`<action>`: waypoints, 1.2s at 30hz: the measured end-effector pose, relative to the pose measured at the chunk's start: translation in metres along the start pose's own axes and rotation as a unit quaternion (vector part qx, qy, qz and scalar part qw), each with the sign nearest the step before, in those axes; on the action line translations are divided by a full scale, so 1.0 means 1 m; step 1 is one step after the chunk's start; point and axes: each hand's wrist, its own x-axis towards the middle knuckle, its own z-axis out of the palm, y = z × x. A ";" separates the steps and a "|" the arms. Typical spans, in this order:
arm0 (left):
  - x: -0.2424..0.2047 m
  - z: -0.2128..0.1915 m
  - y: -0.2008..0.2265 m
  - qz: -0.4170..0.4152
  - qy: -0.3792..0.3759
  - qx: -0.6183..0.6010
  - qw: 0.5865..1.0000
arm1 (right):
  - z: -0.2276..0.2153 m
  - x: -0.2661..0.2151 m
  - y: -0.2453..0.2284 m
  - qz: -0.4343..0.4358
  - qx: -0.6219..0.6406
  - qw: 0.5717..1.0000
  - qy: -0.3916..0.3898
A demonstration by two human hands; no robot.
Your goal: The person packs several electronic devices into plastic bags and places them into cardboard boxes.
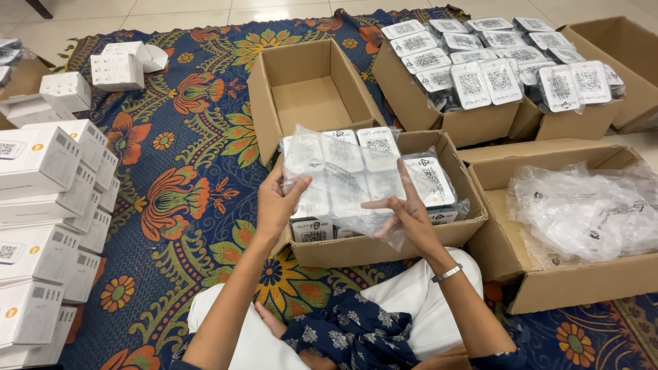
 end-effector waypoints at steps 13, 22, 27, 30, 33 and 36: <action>0.001 -0.030 0.006 0.036 0.009 0.400 0.916 | -0.017 -0.004 0.007 -0.010 -0.054 0.997 0.051; -0.054 0.010 0.033 0.316 0.087 0.504 0.799 | 0.049 0.018 0.002 0.049 0.104 0.987 -0.115; -0.091 0.042 0.036 0.300 0.000 0.464 0.833 | 0.095 0.031 0.025 0.055 0.102 0.980 -0.164; -0.094 0.024 0.027 0.266 0.016 0.537 0.801 | 0.126 0.036 0.019 0.069 0.086 0.975 -0.192; -0.103 -0.004 0.022 0.208 0.034 0.578 0.788 | 0.153 0.042 0.029 0.105 0.083 0.960 -0.247; -0.119 -0.042 0.013 0.185 0.078 0.595 0.778 | 0.186 0.048 0.044 0.153 0.064 0.943 -0.287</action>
